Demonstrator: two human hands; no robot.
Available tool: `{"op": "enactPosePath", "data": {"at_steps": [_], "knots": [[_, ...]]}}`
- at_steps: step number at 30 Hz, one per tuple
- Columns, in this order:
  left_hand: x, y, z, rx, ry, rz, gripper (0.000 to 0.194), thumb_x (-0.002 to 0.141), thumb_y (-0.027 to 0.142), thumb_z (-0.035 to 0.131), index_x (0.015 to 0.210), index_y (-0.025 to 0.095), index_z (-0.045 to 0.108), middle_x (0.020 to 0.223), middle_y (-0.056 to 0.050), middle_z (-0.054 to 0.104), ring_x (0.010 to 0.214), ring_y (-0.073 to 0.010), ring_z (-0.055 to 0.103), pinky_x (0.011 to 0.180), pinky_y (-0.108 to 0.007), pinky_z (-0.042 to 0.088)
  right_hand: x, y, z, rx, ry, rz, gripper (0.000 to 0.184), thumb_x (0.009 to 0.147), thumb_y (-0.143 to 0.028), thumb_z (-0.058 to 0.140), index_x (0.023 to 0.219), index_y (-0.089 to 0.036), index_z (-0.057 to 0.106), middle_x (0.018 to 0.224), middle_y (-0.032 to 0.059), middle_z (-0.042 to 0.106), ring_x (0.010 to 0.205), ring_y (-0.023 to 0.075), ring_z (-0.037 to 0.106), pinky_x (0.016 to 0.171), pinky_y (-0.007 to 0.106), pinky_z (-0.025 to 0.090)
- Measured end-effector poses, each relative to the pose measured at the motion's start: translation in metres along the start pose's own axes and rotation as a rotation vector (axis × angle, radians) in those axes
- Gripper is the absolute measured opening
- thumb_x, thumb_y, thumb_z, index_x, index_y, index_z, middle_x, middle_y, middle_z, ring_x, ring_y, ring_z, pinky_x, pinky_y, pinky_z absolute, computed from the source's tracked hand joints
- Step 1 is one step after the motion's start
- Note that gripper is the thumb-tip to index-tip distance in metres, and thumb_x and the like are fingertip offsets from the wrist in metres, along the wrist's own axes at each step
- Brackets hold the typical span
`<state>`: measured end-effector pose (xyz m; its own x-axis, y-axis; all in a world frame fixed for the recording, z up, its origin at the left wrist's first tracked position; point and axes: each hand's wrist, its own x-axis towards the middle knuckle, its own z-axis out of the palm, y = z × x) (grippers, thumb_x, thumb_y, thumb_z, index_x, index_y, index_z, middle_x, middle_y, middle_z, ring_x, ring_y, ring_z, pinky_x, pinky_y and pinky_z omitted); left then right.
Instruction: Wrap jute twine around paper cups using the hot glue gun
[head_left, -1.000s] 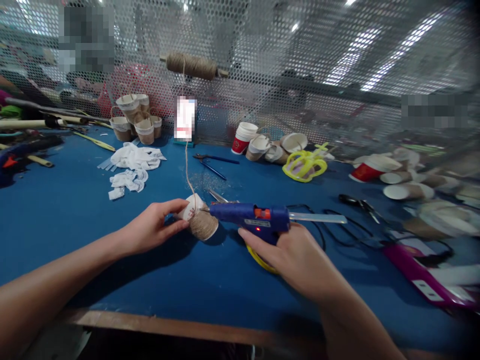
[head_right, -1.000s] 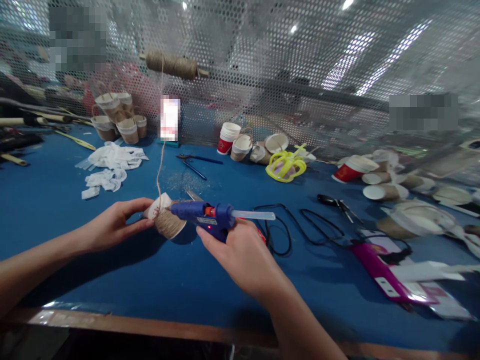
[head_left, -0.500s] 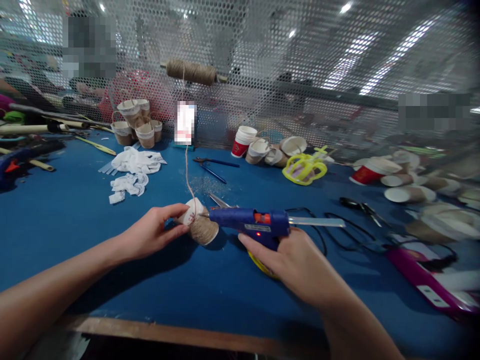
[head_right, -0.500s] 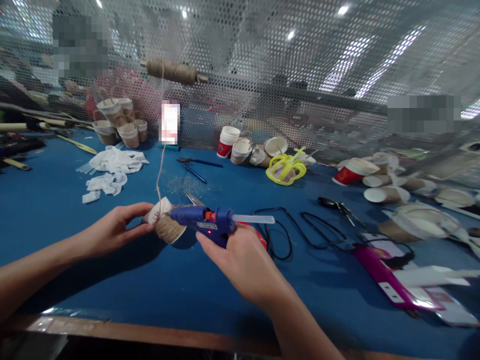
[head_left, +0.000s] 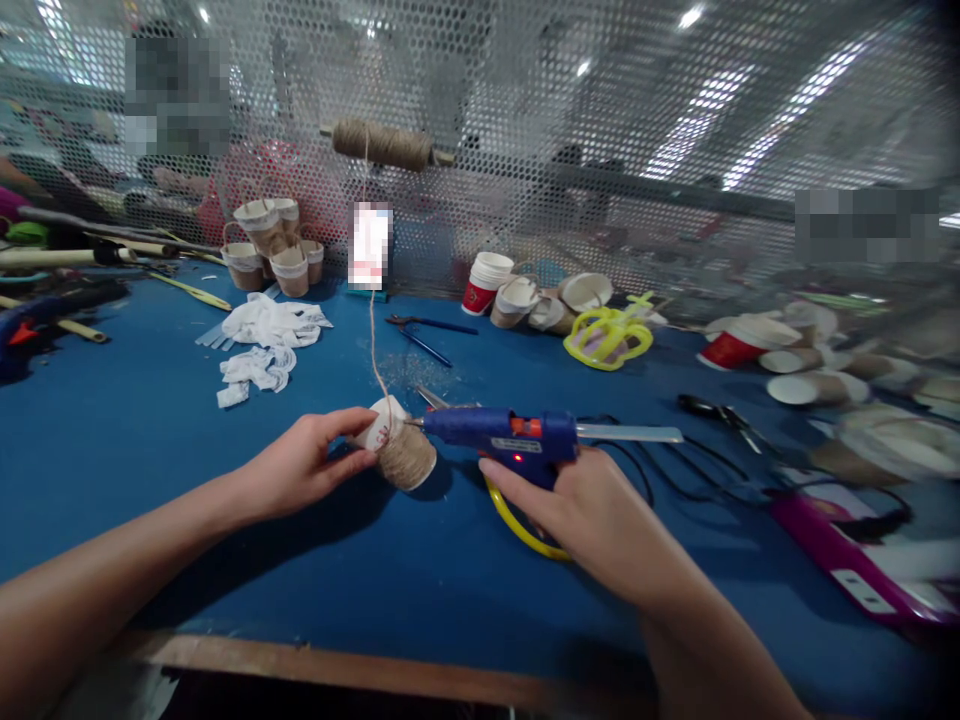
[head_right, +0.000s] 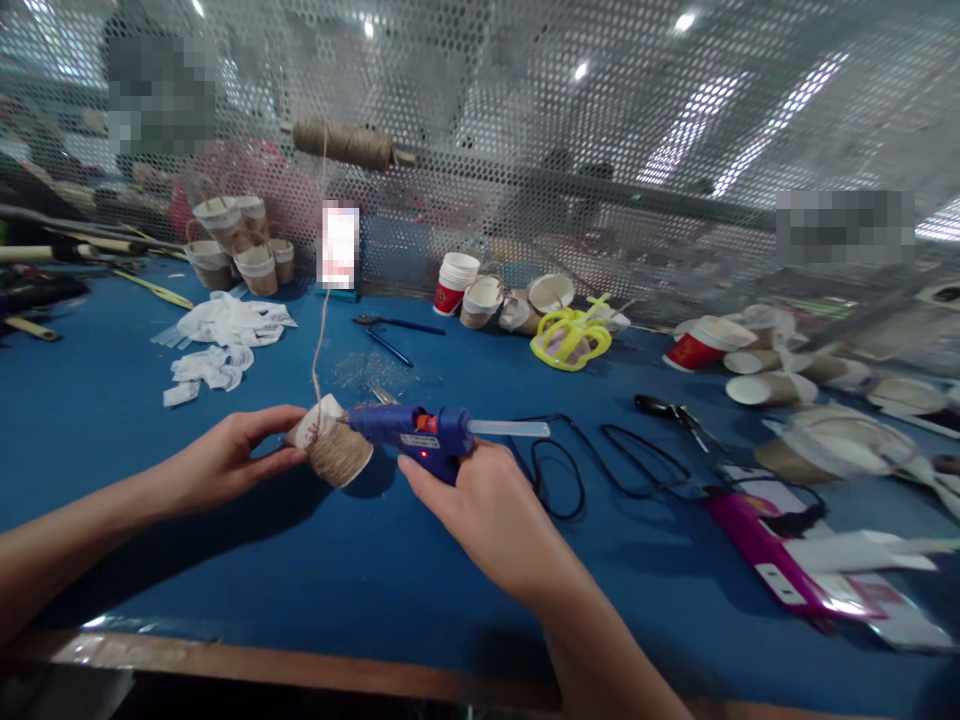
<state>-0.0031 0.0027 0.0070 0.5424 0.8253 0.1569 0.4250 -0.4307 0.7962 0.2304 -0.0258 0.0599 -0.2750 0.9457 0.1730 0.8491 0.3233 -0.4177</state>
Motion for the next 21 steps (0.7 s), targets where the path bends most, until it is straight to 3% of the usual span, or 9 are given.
{"op": "enactPosePath", "data": {"at_steps": [8,16,21], "knots": [[-0.0006,0.0002,0.0001,0.001,-0.016,0.000,0.020,0.084,0.026,0.044,0.097,0.015,0.055,0.096,-0.008,0.062,0.094,-0.0210,0.055,0.084,-0.033,0.043,0.0008,-0.0022,-0.0005,0.012,-0.025,0.053,0.028,0.077,-0.035,0.043,0.065,-0.017,0.061,0.049,0.0006,0.051,0.046,0.0131,0.048,0.047,0.026,0.040],[0.0003,-0.0007,0.0001,0.034,-0.010,0.001,0.019,0.083,0.027,0.045,0.095,0.015,0.055,0.093,-0.007,0.062,0.093,-0.0214,0.056,0.083,-0.033,0.043,0.0041,-0.0057,-0.0048,0.074,-0.009,0.015,0.025,0.076,-0.031,0.042,0.064,-0.019,0.061,0.035,-0.0049,0.034,0.038,0.0121,0.041,0.042,0.024,0.038],[-0.0002,-0.0016,0.0007,0.012,-0.011,0.011,0.020,0.083,0.027,0.045,0.097,0.015,0.055,0.095,-0.007,0.062,0.092,-0.0206,0.056,0.083,-0.032,0.043,0.0033,-0.0070,-0.0058,0.104,-0.027,-0.004,0.025,0.075,-0.031,0.042,0.067,-0.018,0.062,0.039,-0.0042,0.039,0.038,0.0112,0.041,0.043,0.023,0.039]]}}
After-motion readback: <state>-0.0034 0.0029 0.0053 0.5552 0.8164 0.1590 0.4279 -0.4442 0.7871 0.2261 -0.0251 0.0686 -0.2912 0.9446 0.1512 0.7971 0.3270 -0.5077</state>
